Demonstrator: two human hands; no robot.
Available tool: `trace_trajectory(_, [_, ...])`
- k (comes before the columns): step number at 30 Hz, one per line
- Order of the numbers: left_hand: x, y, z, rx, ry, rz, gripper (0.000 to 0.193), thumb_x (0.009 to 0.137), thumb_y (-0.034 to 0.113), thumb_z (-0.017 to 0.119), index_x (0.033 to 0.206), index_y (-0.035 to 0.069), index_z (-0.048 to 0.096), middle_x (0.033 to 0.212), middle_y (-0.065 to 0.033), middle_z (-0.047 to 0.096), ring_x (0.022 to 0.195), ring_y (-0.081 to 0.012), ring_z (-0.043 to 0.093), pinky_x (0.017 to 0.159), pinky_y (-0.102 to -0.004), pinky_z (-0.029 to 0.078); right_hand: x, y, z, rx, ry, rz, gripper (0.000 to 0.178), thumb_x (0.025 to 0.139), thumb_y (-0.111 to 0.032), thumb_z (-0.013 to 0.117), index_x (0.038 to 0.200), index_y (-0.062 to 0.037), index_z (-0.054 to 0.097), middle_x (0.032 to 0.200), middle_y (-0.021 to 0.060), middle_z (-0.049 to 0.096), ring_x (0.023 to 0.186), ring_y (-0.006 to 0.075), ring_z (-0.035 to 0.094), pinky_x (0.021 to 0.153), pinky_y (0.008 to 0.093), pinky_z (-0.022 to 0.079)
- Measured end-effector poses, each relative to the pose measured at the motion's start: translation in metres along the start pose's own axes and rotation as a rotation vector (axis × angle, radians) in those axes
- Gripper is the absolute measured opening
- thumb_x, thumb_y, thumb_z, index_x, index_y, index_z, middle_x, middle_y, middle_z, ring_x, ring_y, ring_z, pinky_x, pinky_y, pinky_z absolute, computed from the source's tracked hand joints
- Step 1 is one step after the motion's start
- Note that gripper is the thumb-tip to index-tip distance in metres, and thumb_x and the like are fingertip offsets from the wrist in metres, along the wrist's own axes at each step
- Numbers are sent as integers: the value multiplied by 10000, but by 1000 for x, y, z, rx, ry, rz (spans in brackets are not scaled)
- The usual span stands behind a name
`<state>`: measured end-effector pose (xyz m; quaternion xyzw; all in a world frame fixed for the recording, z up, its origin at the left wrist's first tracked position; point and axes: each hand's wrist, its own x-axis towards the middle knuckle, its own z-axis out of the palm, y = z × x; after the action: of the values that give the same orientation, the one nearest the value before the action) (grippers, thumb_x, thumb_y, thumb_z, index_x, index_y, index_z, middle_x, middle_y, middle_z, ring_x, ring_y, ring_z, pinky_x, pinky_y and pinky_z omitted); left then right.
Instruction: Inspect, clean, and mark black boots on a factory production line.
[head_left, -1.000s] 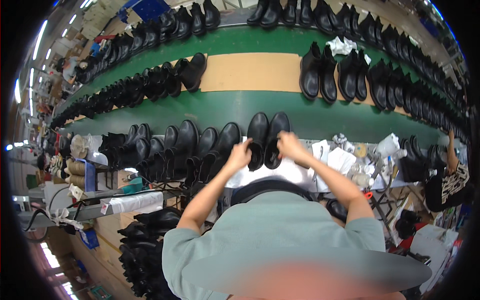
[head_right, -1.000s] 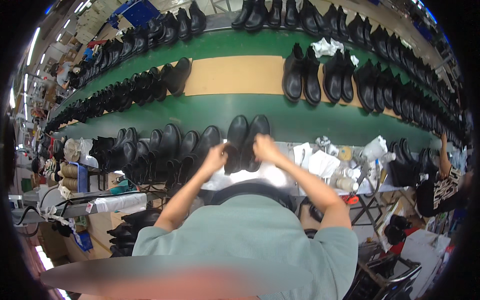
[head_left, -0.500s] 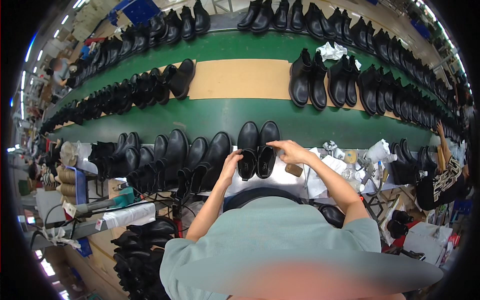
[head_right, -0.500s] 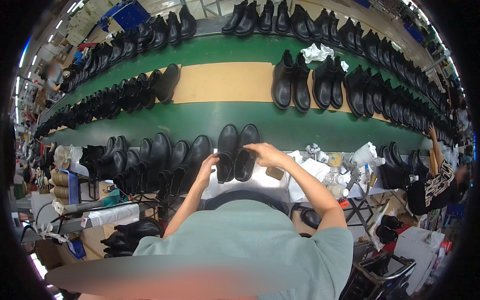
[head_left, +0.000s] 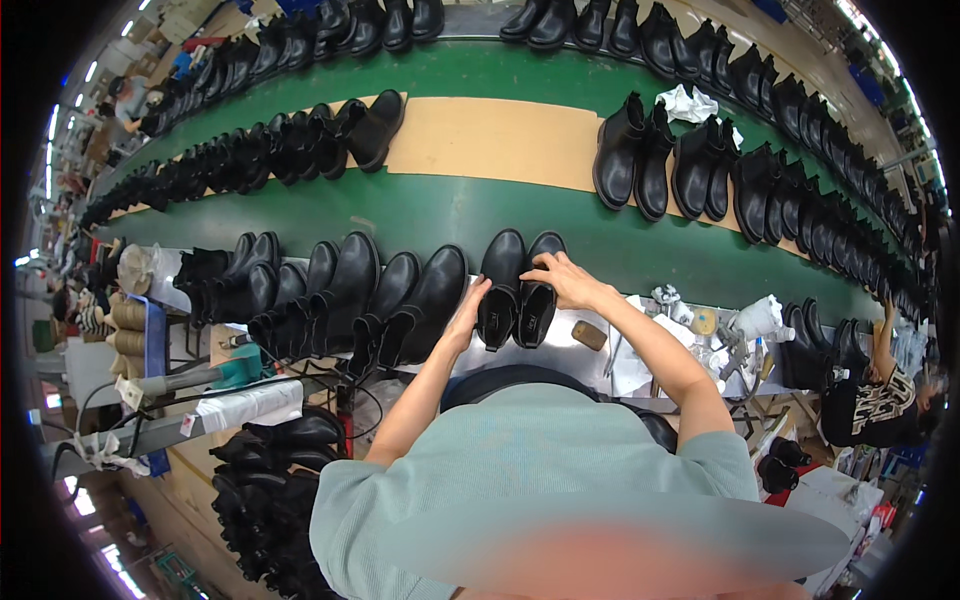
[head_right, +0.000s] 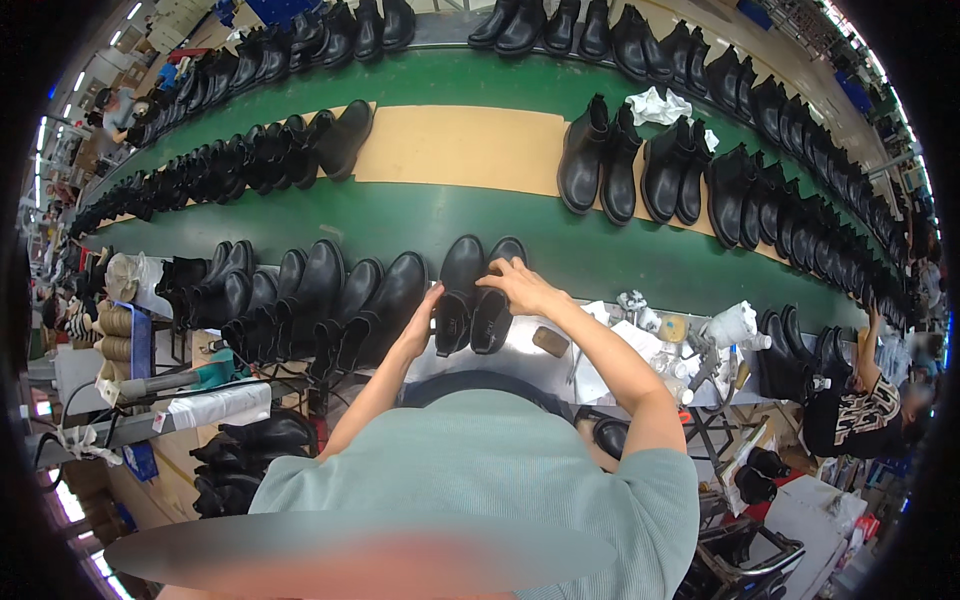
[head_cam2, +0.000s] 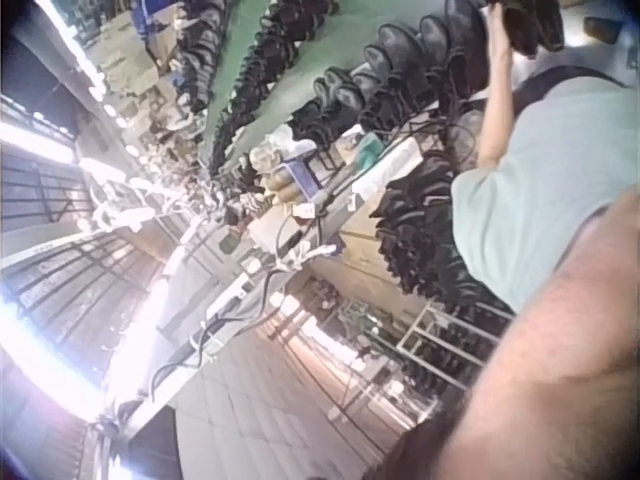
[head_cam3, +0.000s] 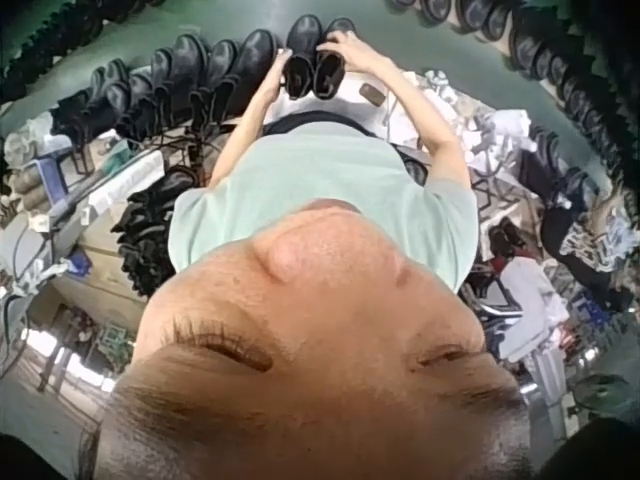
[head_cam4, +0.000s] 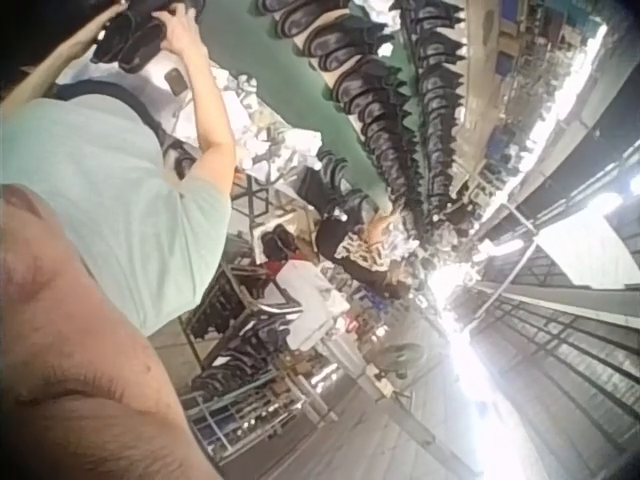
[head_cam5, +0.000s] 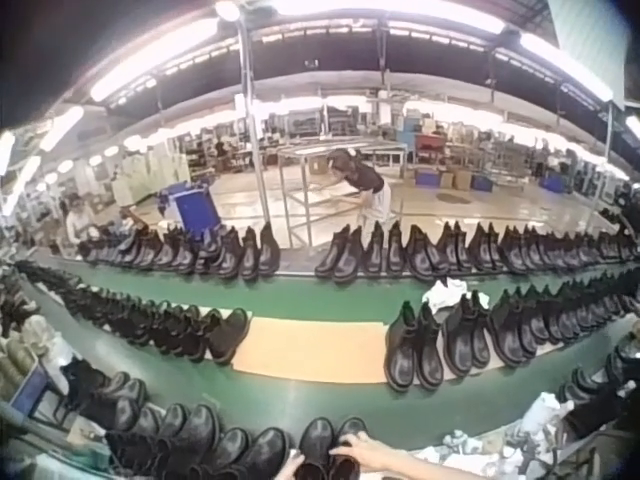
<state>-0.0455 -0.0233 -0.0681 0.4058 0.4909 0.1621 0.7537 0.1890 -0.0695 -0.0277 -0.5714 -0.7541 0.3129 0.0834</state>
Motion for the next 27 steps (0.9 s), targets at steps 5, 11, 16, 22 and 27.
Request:
trace_trajectory(5, [-4, 7, -1, 147, -75, 13, 859, 813, 561, 499, 1441, 79, 164, 1482, -135, 188, 1365, -273, 168, 1075, -431, 141, -1, 0, 10, 32, 102, -67, 650, 556, 36, 697, 1166, -143, 559, 1261, 116, 435, 1168, 327, 383, 951, 390, 433])
trace_trajectory(11, [-25, -7, -18, 105, -14, -133, 764, 802, 524, 524, 1421, 189, 227, 1403, -143, 320, 1292, -277, 294, 980, -487, 262, 6, -37, 23, -25, 2, -70, 564, 517, 21, 691, 1056, -91, 569, 1227, 106, 454, 1162, 345, 375, 832, 411, 513])
trace_trajectory(16, [-23, -7, -11, 106, 44, -82, 784, 795, 507, 545, 1420, 161, 221, 1349, -175, 381, 1239, -275, 362, 973, -433, 290, 0, -38, 28, 20, 73, -59, 644, 476, 19, 691, 1091, -89, 535, 1233, 87, 450, 1166, 337, 368, 850, 405, 502])
trace_trajectory(22, [-23, 10, -3, 90, 58, -107, 848, 782, 426, 610, 1417, 99, 155, 1218, -183, 496, 1099, -251, 486, 920, -349, 357, -8, -26, 37, 74, 118, -93, 687, 513, -51, 719, 1168, -107, 519, 1260, 91, 441, 1189, 344, 354, 898, 416, 471])
trace_trajectory(27, [-21, 4, -4, 95, 64, -98, 838, 782, 414, 608, 1420, 109, 158, 1178, -155, 522, 1068, -237, 502, 890, -351, 375, -17, -25, 44, 204, 216, -62, 656, 572, -126, 748, 1191, -133, 530, 1299, 91, 436, 1248, 358, 315, 993, 432, 383])
